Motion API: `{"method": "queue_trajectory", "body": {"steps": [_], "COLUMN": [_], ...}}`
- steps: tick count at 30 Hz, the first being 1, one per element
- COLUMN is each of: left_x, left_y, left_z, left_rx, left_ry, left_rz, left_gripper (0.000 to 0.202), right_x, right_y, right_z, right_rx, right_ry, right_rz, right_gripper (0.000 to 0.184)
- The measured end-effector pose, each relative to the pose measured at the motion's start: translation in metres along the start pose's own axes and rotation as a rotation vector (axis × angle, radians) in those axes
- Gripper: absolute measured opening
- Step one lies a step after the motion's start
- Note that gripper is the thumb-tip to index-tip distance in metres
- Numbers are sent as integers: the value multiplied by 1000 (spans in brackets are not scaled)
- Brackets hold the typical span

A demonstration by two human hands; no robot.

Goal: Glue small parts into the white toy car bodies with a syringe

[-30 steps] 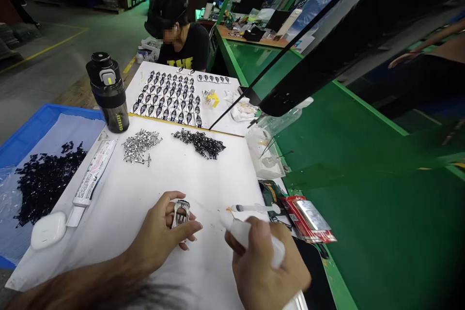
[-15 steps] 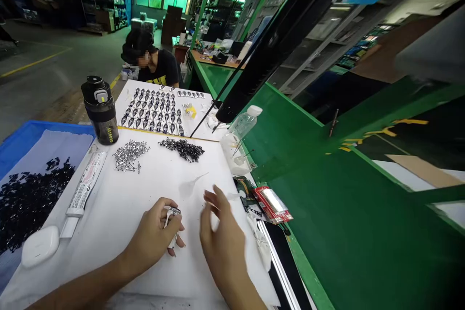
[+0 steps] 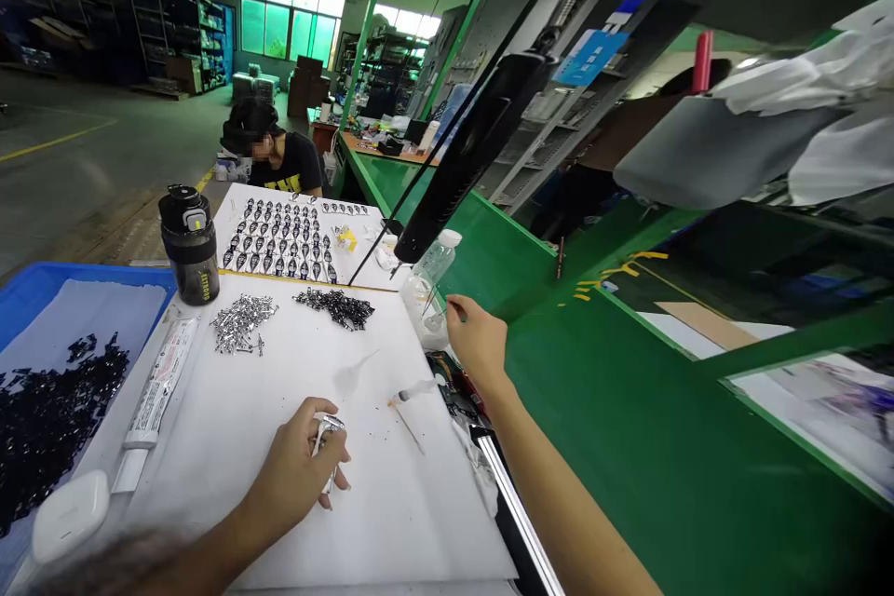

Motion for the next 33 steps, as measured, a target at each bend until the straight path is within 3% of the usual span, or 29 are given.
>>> {"method": "queue_trajectory", "body": {"steps": [7,11,15,17,20,23,27,33], "left_x": [0,-1,-2,-2,-2,-2,-1,-1], "left_y": [1,0,1,2,1,1,2,3], "left_z": [-2,-3,-3,-3,-3,-3,-4,-3], "left_rx": [6,9,-4,-4,-6,-12,-20,-12], "left_ry": [8,16,20,15,7,7,9,6], "left_rz": [6,9,16,27,21,11,29,46], "left_gripper": [37,37,37,37,37,37,41,40], "right_x": [0,-7,-66,-107,-162,-188,-194,-192], "right_y": [0,20,54,75,109,120,118,120], "right_z": [8,41,88,96,88,60,35,31], "right_rx": [82,178,292,495,734,785,799,809], "right_ry": [-62,-243,-582,-654,-562,-340,-177,-181], "right_rz": [40,92,105,203,470,544,537,556], "right_gripper": [22,21,39,29,30,47,51,55]}}
Point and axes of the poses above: each hand's wrist, its own x-axis towards the middle knuckle, its own z-axis out of the back of the hand, y = z × x, the point moved 9 cm from there along x, towards the middle knuckle, and after that the axes turned 3 degrees about x, right-handed, at the moved point
